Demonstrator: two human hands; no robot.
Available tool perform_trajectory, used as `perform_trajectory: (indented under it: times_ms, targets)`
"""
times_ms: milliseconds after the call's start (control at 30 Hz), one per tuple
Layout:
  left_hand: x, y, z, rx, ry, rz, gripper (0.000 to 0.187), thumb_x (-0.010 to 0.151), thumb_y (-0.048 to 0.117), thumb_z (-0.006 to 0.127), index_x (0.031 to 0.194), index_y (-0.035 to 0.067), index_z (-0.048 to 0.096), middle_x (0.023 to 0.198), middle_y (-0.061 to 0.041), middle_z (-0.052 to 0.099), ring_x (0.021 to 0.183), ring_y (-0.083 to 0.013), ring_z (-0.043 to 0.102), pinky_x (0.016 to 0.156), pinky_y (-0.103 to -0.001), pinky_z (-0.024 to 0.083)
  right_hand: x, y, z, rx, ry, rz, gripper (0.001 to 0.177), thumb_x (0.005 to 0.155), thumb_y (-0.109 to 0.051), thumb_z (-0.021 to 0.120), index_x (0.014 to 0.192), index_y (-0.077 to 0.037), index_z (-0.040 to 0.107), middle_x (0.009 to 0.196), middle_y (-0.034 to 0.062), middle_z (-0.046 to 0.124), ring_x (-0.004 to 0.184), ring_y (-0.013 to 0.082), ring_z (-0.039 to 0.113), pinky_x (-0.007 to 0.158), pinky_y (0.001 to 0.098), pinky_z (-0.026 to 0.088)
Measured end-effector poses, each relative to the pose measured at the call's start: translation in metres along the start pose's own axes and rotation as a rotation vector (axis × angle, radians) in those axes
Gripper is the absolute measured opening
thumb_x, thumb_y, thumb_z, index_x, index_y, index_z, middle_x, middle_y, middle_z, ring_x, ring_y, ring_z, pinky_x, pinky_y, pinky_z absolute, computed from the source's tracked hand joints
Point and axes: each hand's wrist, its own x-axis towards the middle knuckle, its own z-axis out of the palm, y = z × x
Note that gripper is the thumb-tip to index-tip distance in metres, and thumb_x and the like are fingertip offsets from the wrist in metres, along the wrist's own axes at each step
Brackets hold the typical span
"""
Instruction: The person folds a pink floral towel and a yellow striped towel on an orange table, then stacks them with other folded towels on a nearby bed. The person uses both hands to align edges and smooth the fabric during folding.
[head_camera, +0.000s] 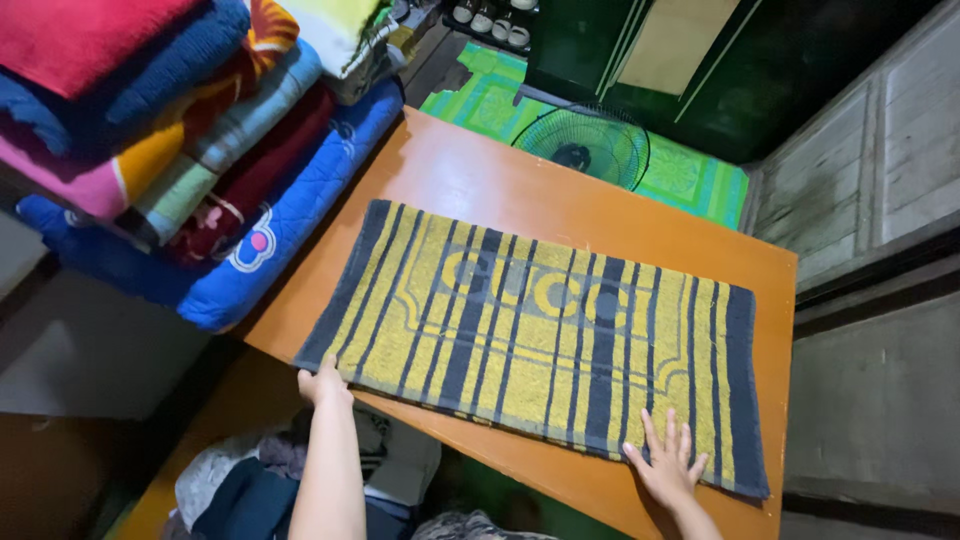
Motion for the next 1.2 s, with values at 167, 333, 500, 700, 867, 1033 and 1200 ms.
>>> perform_trajectory:
  times_ms: [167, 333, 500, 700, 867, 1033, 1200]
  targets:
    - [-0.024, 0.040, 0.002, 0.442, 0.188, 0.550, 0.062, 0.087, 0.000, 0.071, 0.144, 0.001, 0.047, 0.141, -0.026, 0.047, 0.132, -0.0384, 0.043, 0.111, -0.053, 0.038, -0.001, -0.025, -0.006, 0.039, 0.147, 0.090, 0.080, 0.085, -0.075, 0.051, 0.156, -0.049, 0.025, 0.174, -0.0030, -0.003, 0.161, 0.0263, -0.003, 0.117, 0.0724, -0.003]
    - [-0.089, 0.056, 0.055, 0.861, -0.293, 0.922, 0.061, 0.091, 0.014, 0.066, 0.148, 0.009, 0.046, 0.163, -0.012, 0.039, 0.153, -0.0283, 0.033, 0.125, -0.057, 0.023, 0.030, -0.090, -0.003, 0.010, 0.284, -0.065, 0.078, 0.091, -0.072, 0.040, 0.159, -0.039, 0.022, 0.172, 0.0026, 0.000, 0.159, 0.0275, 0.001, 0.117, 0.0736, -0.001]
    - [-0.146, 0.028, 0.091, 1.154, -0.794, 1.166, 0.064, 0.096, 0.041, 0.058, 0.154, 0.020, 0.040, 0.165, -0.005, 0.026, 0.151, -0.0317, 0.022, 0.117, -0.067, 0.011, 0.046, -0.159, -0.010, -0.029, -0.069, -0.058, 0.075, 0.097, -0.073, 0.031, 0.162, -0.045, 0.007, 0.172, 0.0009, -0.017, 0.156, 0.0305, -0.014, 0.115, 0.0736, -0.007]
    - [-0.133, 0.018, 0.086, 1.248, -0.811, 1.280, 0.066, 0.096, 0.055, 0.047, 0.156, 0.031, 0.033, 0.167, 0.002, 0.021, 0.153, -0.0250, 0.019, 0.119, -0.068, 0.013, 0.039, -0.165, -0.034, -0.095, -0.224, -0.011, 0.075, 0.096, -0.077, 0.027, 0.162, -0.051, 0.002, 0.171, -0.0054, -0.024, 0.157, 0.0279, -0.020, 0.117, 0.0711, -0.010]
    - [-0.121, 0.021, 0.112, 1.571, -0.821, 1.172, 0.067, 0.100, 0.061, 0.028, 0.160, 0.035, 0.016, 0.170, 0.003, 0.006, 0.155, -0.0219, 0.009, 0.119, -0.069, 0.005, 0.039, -0.170, -0.040, -0.070, -0.242, 0.002, 0.074, 0.097, -0.077, 0.024, 0.162, -0.051, 0.001, 0.172, -0.0073, -0.023, 0.157, 0.0282, -0.019, 0.118, 0.0696, -0.012]
    - [-0.100, 0.020, 0.148, 1.515, -0.790, 1.183, 0.067, 0.101, 0.061, 0.027, 0.161, 0.034, 0.014, 0.171, 0.001, 0.004, 0.155, -0.0255, 0.008, 0.114, -0.075, 0.002, 0.036, -0.175, -0.050, -0.117, -0.292, 0.039, 0.073, 0.097, -0.078, 0.023, 0.162, -0.054, 0.002, 0.171, -0.0083, -0.023, 0.158, 0.0267, -0.019, 0.120, 0.0681, -0.012]
    - [-0.105, 0.016, 0.182, 1.454, -0.717, 1.185, 0.066, 0.099, 0.059, 0.033, 0.160, 0.034, 0.022, 0.171, -0.004, 0.009, 0.157, -0.0252, 0.011, 0.112, -0.078, 0.003, 0.031, -0.180, -0.057, -0.068, -0.287, 0.031, 0.071, 0.100, -0.074, 0.030, 0.162, -0.050, 0.007, 0.173, -0.0053, -0.015, 0.159, 0.0280, -0.012, 0.120, 0.0676, -0.009]
